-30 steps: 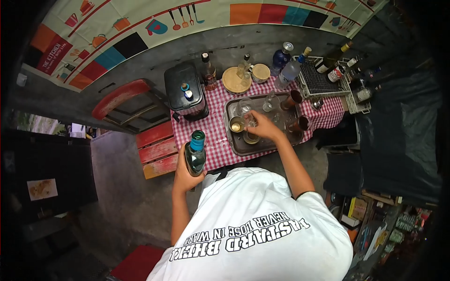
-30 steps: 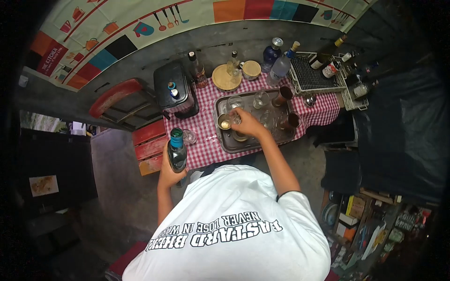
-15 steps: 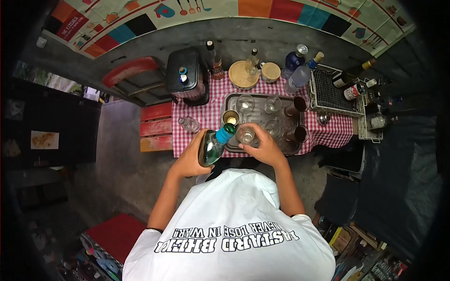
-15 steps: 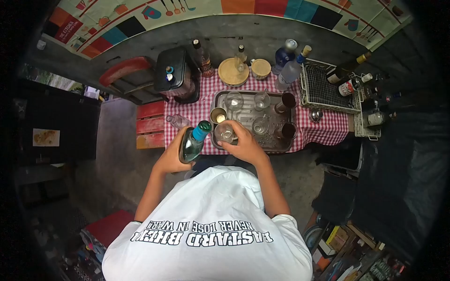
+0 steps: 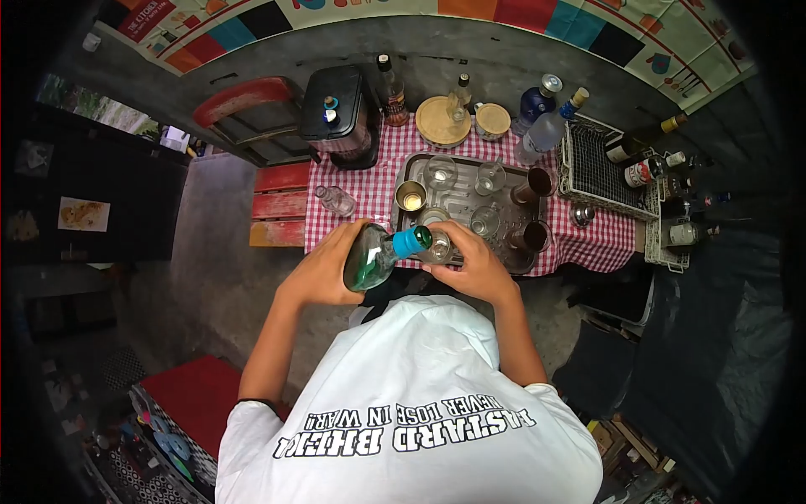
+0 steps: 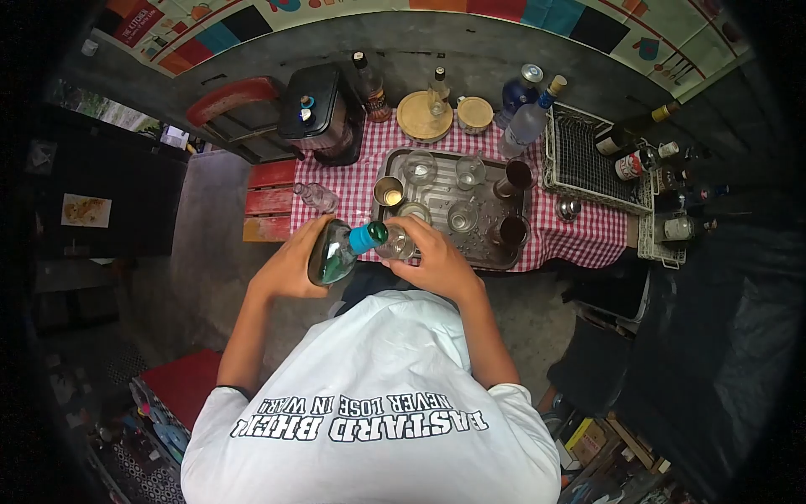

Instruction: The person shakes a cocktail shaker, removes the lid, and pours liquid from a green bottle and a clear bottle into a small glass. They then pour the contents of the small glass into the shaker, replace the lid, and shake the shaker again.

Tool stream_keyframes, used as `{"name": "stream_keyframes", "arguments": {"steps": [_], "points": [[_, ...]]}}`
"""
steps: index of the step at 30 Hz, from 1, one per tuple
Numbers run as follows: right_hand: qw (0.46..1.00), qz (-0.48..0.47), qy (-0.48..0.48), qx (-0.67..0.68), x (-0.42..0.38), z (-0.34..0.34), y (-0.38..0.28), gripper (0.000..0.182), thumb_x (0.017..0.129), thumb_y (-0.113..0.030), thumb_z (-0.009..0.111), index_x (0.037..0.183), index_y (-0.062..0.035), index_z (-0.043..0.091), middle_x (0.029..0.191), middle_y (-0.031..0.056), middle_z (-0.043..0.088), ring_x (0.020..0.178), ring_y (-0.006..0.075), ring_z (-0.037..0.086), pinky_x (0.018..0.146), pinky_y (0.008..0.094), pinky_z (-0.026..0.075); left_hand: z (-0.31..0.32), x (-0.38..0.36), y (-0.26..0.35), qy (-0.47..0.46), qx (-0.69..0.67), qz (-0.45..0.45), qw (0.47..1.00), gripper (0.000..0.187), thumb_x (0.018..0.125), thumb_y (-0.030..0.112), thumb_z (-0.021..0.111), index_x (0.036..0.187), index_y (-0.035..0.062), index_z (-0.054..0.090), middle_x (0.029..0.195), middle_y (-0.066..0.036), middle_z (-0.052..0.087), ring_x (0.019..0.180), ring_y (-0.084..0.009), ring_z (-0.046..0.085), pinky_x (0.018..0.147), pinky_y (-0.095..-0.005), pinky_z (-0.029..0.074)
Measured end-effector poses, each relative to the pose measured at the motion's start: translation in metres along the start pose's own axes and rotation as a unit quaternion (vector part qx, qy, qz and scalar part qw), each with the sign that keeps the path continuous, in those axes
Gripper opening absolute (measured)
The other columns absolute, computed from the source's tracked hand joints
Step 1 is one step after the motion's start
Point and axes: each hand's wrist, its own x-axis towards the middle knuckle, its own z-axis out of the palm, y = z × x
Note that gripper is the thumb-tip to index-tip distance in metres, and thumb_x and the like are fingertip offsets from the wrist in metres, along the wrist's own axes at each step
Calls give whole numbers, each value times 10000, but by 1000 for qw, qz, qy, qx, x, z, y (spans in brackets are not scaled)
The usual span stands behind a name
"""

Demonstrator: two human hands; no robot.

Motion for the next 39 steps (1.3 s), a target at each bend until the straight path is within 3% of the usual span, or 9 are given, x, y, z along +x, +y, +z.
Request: {"name": "stream_keyframes", "arguments": {"steps": [2,11,18,26,33,34,36,39], "points": [[999,-27,18,-14,-3,-3,-5,504,788,-147,760,1240,-53,559,1144,141,634,1076,331,628,909,397,483,-2,-1,-2,12,24,23,999,1117,520,258,801,1480,7,288,1375,-240,452,1287,-405,462,1080,-454,389],[1000,-5,5,-2,-11,-7,-2,545,780,-95,754,1281,-44,546,1212,134,615,1151,299,597,992,377,450,-30,5,22,-35,110,46,992,1090,539,272,805,1466,-9,304,1332,-258,460,1234,-429,485,1049,-457,407],[999,-15,22,33,-14,2,5,538,813,-94,742,1295,-55,505,1198,137,608,1135,330,598,959,394,451,-43,7,24,-50,161,60,984,1104,527,264,803,1459,-49,300,1286,-259,473,1186,-422,500,1035,-443,412],[995,-3,-3,100,-10,9,4,542,848,-35,696,1331,-45,450,1217,125,546,1161,267,561,992,378,426,-57,6,36,-66,190,49,978,1125,519,267,807,1468,-48,291,1249,-255,487,1150,-416,514,1012,-455,417],[990,1,-10,142,-10,22,11,561,871,-16,661,1366,-51,399,1265,129,512,1197,257,533,1013,366,415,-63,2,35,-63,222,60,971,1121,511,274,809,1459,-47,305,1243,-252,493,1136,-414,523,1002,-461,426],[988,11,-15,154,-10,23,12,557,875,-12,652,1368,-52,398,1266,131,512,1194,253,535,1009,362,419,-64,2,37,-62,222,60,971,1121,511,274,809,1459,-47,305,1243,-252,493,1136,-414,523,1002,-461,426],[986,21,-21,167,-10,24,13,553,878,-8,644,1371,-52,396,1267,133,513,1192,249,536,1006,359,423,-68,3,41,-108,205,-6,973,1162,491,287,815,1489,13,286,1398,-318,427,1306,-462,440,1098,-478,374],[984,36,-27,171,-10,26,13,558,880,-4,636,1379,-59,392,1270,138,516,1181,243,545,995,367,435,-70,2,44,-120,202,-15,972,1161,491,293,814,1486,10,290,1391,-321,432,1299,-461,445,1092,-474,378]]}}
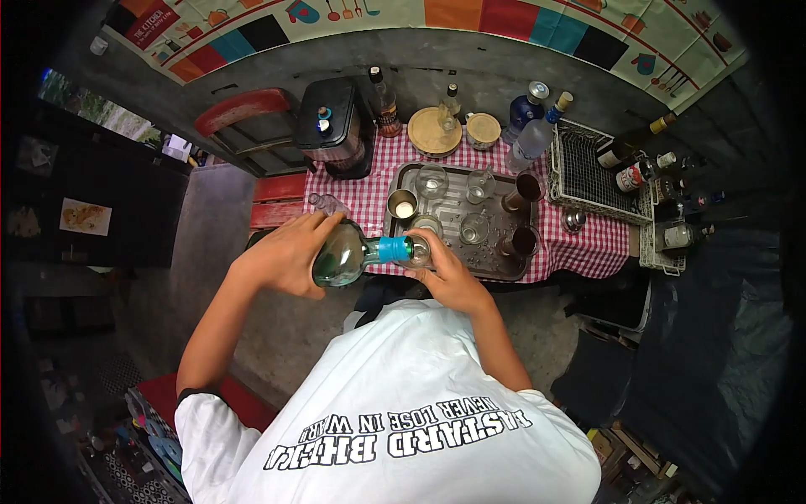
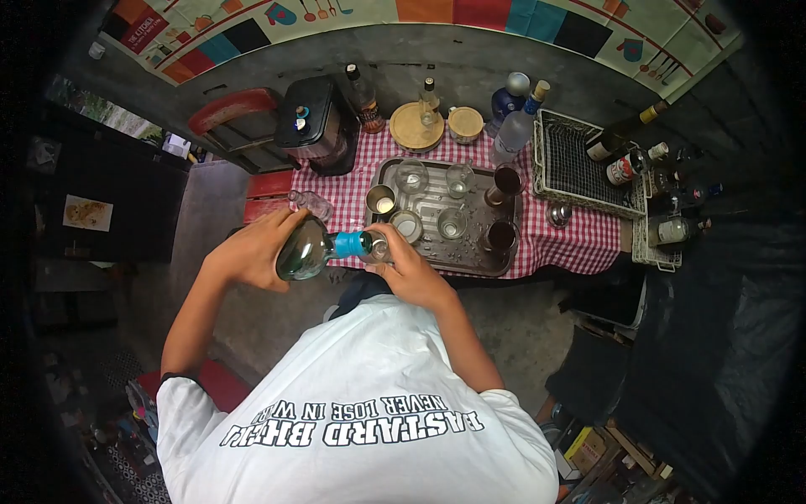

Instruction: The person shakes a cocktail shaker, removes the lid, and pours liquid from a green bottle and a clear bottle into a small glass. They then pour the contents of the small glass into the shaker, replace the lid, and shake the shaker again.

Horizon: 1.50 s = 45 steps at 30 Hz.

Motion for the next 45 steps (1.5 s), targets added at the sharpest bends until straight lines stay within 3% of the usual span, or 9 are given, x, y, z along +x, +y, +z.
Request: {"name": "stream_keyframes", "arguments": {"steps": [9,11,17,19,21,39,42,45], "points": [[999,-2,1,52,1,8,8,535,912,40,585,1396,-65,382,1275,139,517,1106,204,614,962,355,485,-3,-5,0,-5,8,-9,1000,1162,495,300,820,1488,12,289,1388,-329,431,1282,-465,457,1082,-473,386],[997,-9,-6,78,2,9,12,544,940,7,602,1422,-78,367,1237,88,507,1098,158,566,963,321,484,-4,-6,0,-9,9,-12,1000,1163,497,303,820,1488,11,286,1392,-330,427,1285,-465,455,1085,-473,384],[998,-26,-4,52,4,13,17,564,928,15,619,1422,-88,366,1220,72,504,1097,144,537,956,312,471,-8,-7,0,-17,24,-16,999,1167,499,310,819,1489,7,281,1411,-331,410,1296,-463,448,1097,-469,377],[998,-25,-4,51,5,13,17,567,926,8,626,1421,-88,366,1222,70,501,1104,144,532,958,312,468,-8,-7,-2,-17,30,-16,999,1168,499,310,820,1490,5,280,1415,-331,406,1299,-462,447,1101,-468,375],[998,-23,-4,52,5,14,19,570,925,1,633,1421,-89,367,1223,69,499,1111,143,527,959,312,465,-6,-8,-5,26,51,30,998,1110,520,304,810,1454,-36,317,1220,-259,513,1131,-423,538,1002,-460,436],[996,-23,-3,91,5,17,24,552,943,-61,643,1414,-58,356,1211,58,490,1093,132,533,975,311,479,-11,-6,-4,24,57,45,997,1070,525,288,803,1431,-35,336,1203,-246,509,1120,-415,535,980,-453,444],[997,-12,-6,75,5,16,25,584,905,28,625,1419,-75,368,1338,123,482,1181,187,557,1002,341,455,-11,-7,-4,19,58,36,998,1080,528,290,811,1441,-30,329,1223,-244,506,1144,-416,529,995,-452,440],[994,-20,-8,105,6,17,22,548,941,-66,651,1406,-64,363,1194,51,492,1087,128,523,971,300,458,-11,-8,-5,22,61,40,997,1094,534,294,819,1453,-26,319,1235,-240,507,1163,-415,524,1007,-453,437]]}}
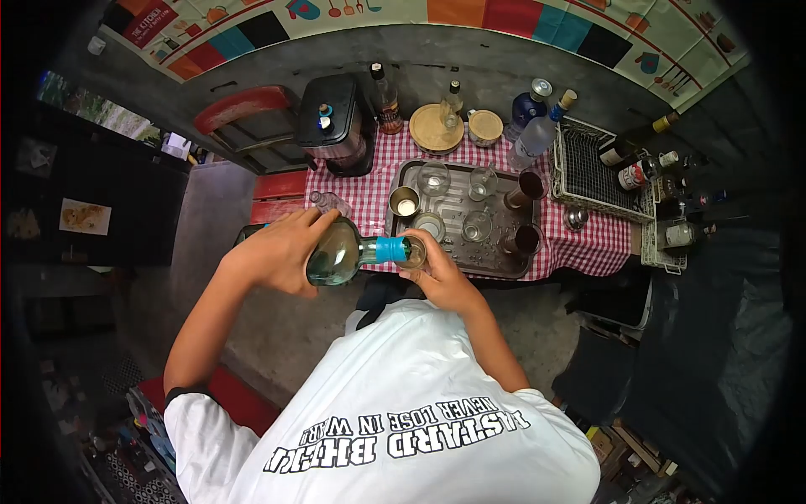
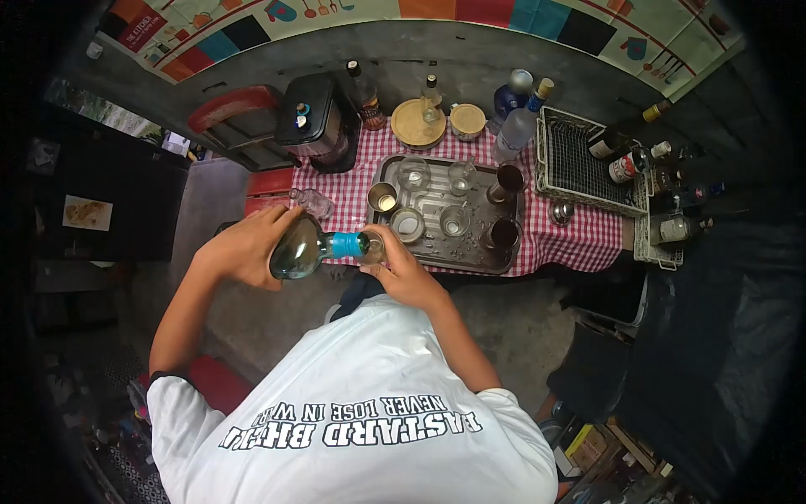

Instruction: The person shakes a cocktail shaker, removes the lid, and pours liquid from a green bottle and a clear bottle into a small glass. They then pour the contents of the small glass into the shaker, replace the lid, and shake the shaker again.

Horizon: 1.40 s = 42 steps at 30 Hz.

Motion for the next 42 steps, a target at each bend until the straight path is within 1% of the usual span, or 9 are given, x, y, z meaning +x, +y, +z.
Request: {"name": "stream_keyframes", "arguments": {"steps": [4,6,7,9,15,19,21,39,42], "points": [[1000,-7,4,-15,1,0,-2,546,937,-63,656,1402,-69,371,1195,48,494,1098,125,514,970,300,449,-4,1,2,-10,-6,-12,1000,1100,540,298,822,1461,-25,314,1238,-236,510,1168,-414,523,1011,-455,437],[1000,-10,4,-16,2,0,-3,547,936,-62,657,1403,-70,373,1199,48,494,1103,125,513,971,302,449,-6,2,2,-54,-31,-43,997,1163,517,309,821,1494,-2,274,1415,-344,400,1294,-475,449,1099,-475,379],[1000,1,4,-17,2,0,-5,548,936,-61,657,1404,-69,373,1203,49,495,1106,127,515,974,304,450,-5,2,1,-54,-31,-44,997,1163,517,309,821,1494,-2,274,1415,-344,400,1294,-475,449,1099,-475,379],[1000,12,2,-18,3,0,-5,549,936,-60,657,1405,-69,373,1208,51,496,1109,129,516,976,306,451,-3,1,-1,-14,-11,-13,1000,1092,539,296,819,1449,-41,320,1234,-255,515,1168,-416,527,1014,-453,437],[1000,2,5,-25,3,0,0,557,934,-66,662,1410,-66,372,1215,54,500,1119,136,521,990,313,451,-3,2,-2,-17,-5,-9,1000,1087,537,296,818,1442,-48,324,1232,-259,516,1161,-424,529,1017,-452,436],[999,-4,10,-36,3,1,-1,561,905,33,623,1398,-92,386,1272,109,505,1120,177,586,956,341,494,-3,2,-2,-12,-2,-6,1000,1090,537,296,819,1444,-47,322,1229,-256,516,1155,-420,534,1011,-451,439],[1000,4,11,-27,3,2,-5,557,907,35,620,1396,-91,387,1272,110,505,1121,175,588,953,341,496,-8,4,0,-61,-31,-41,997,1169,512,315,826,1489,-16,274,1407,-346,411,1293,-475,455,1092,-475,391],[1000,-7,-2,-19,7,0,-6,561,911,46,604,1408,-86,381,1281,116,496,1137,188,578,972,343,497,-9,2,0,-58,-32,-53,996,1157,517,308,819,1488,-13,278,1422,-343,394,1310,-468,441,1103,-462,381],[1000,16,-4,17,8,0,-6,570,929,-55,663,1416,-57,368,1241,72,505,1146,142,521,994,315,456,-6,0,-3,-49,-36,-48,997,1158,515,310,819,1486,-18,279,1421,-339,397,1309,-464,445,1098,-458,387]]}}
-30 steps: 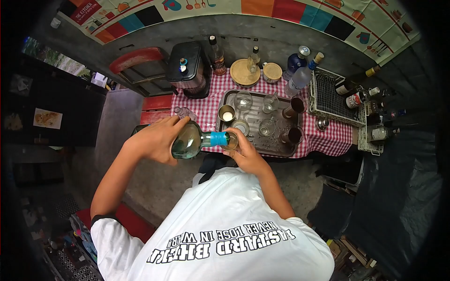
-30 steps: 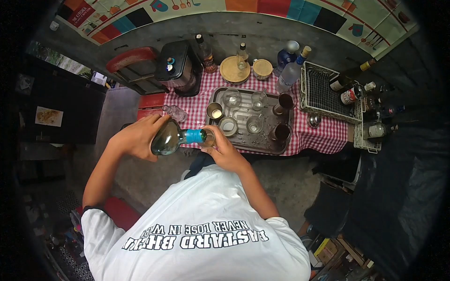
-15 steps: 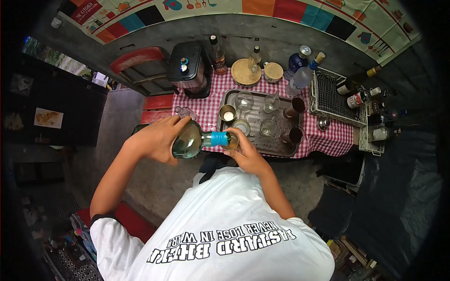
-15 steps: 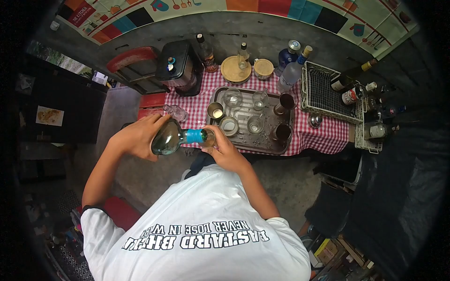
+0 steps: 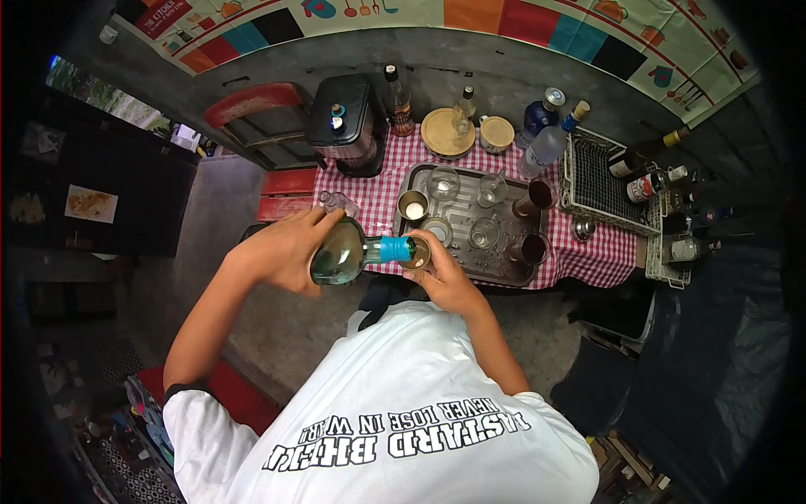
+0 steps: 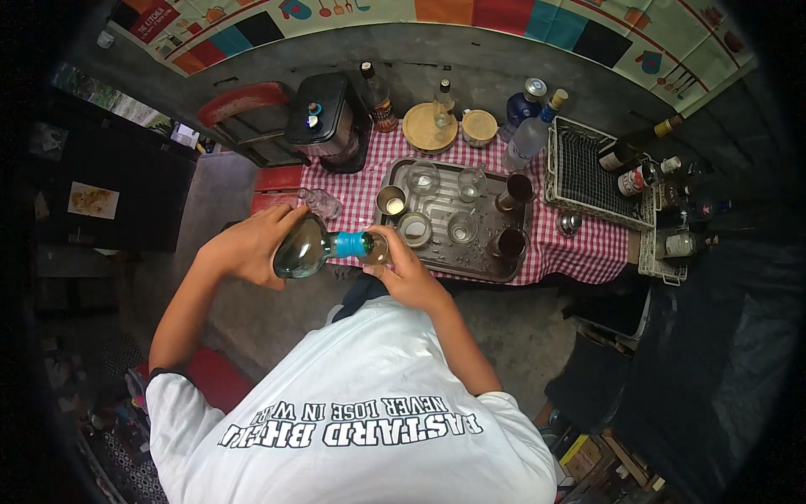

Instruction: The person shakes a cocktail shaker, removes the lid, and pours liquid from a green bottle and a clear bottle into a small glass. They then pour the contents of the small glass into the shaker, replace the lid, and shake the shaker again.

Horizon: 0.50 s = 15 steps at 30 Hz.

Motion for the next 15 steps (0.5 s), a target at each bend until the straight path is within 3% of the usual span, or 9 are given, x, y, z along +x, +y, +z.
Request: {"name": "stream_keyframes", "arguments": {"steps": [3,5,10,12,15], "points": [[999,-14,0,-30,1,0,0,570,931,-62,663,1417,-56,367,1229,70,512,1134,142,529,986,312,460,3,-1,-2,4,-7,3,1000,1158,513,308,817,1480,-36,280,1401,-329,418,1287,-456,465,1082,-451,401],[999,-21,0,-49,2,0,1,564,901,36,634,1401,-87,402,1285,105,505,1163,189,556,973,342,477,4,-1,-3,8,-4,4,1000,1156,514,305,815,1478,-44,279,1386,-323,429,1272,-453,477,1073,-449,408],[1000,-3,-11,-9,6,2,1,564,900,3,660,1398,-75,406,1275,105,515,1186,186,540,987,341,472,12,-6,-9,41,12,12,999,1146,519,304,807,1472,-57,282,1354,-313,453,1235,-447,502,1053,-450,419],[1000,-4,-14,-1,8,3,2,567,897,-11,674,1395,-69,409,1272,105,518,1192,185,537,996,340,468,6,-8,-6,6,-33,-21,999,1144,519,312,805,1471,-50,285,1347,-302,462,1231,-445,505,1053,-453,416],[1000,-14,1,-13,12,7,-2,576,893,-40,692,1393,-59,407,1275,100,524,1187,190,547,1018,344,457,15,-12,-13,36,-74,-16,996,1138,515,312,797,1466,-49,288,1359,-283,464,1240,-436,505,1054,-454,415]]}}
